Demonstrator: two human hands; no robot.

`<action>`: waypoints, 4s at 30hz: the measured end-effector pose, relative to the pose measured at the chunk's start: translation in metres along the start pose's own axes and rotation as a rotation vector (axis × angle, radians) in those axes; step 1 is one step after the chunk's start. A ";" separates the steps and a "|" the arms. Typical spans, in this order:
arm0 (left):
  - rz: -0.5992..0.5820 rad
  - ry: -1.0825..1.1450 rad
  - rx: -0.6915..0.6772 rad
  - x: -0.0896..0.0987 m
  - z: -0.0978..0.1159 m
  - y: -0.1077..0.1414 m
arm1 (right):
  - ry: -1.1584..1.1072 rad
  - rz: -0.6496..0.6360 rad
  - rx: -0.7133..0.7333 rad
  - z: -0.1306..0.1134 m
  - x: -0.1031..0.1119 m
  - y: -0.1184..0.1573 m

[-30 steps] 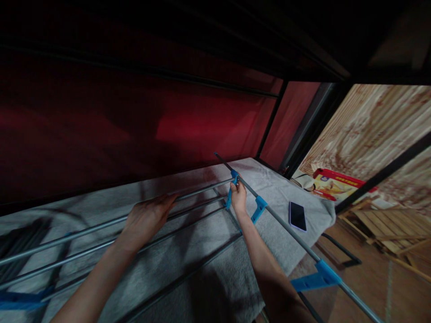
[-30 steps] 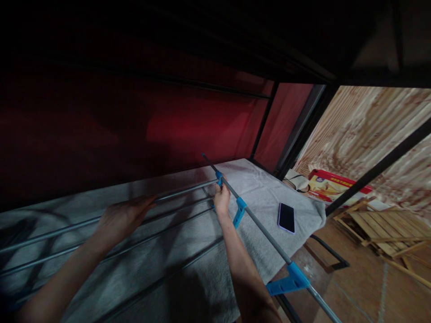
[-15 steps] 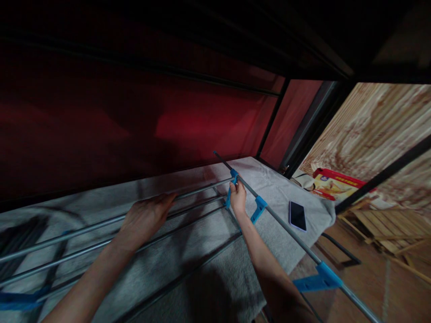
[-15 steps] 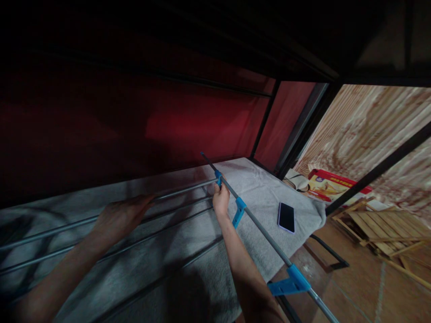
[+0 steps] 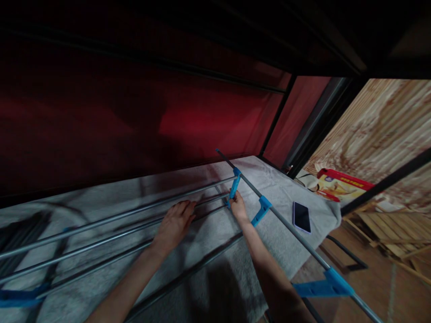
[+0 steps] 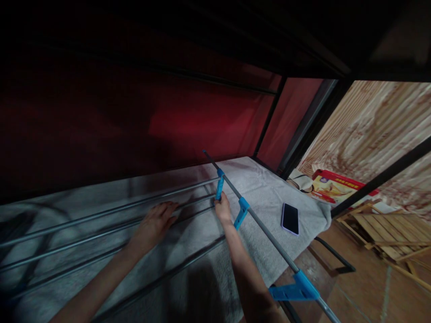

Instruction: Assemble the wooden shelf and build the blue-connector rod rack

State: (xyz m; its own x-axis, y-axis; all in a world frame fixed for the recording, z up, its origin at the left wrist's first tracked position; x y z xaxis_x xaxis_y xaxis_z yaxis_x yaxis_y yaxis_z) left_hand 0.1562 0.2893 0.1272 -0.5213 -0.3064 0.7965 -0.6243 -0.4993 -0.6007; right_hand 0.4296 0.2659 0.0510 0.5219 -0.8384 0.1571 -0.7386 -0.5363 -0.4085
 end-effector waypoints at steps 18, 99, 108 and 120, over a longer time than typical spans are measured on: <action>-0.431 0.029 0.178 -0.068 0.028 -0.066 | 0.073 -0.098 -0.033 -0.009 -0.009 -0.006; -0.328 0.161 0.259 -0.053 0.081 -0.119 | 0.224 -0.065 0.044 -0.043 -0.012 0.010; -0.029 0.141 0.183 0.019 0.059 -0.019 | 0.364 0.004 0.182 -0.066 0.024 0.047; 0.946 -0.235 1.225 0.180 -0.106 0.206 | 0.258 -0.699 0.916 -0.237 -0.125 0.125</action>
State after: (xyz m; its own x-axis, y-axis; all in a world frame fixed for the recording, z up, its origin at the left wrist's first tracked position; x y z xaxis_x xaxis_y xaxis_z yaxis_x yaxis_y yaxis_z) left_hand -0.1280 0.2172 0.1395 -0.2634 -0.9346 0.2392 0.7616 -0.3536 -0.5430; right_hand 0.1711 0.2808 0.1931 0.5125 -0.4414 0.7366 0.3096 -0.7051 -0.6379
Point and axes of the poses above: each hand's wrist, its own y-axis away from the middle knuckle, its own x-axis out of the back of the hand, z = x × y, the point moved 6 cm from there along -y, towards the middle knuckle, and after that the axes turned 11 degrees about z, right-handed, at the moved point
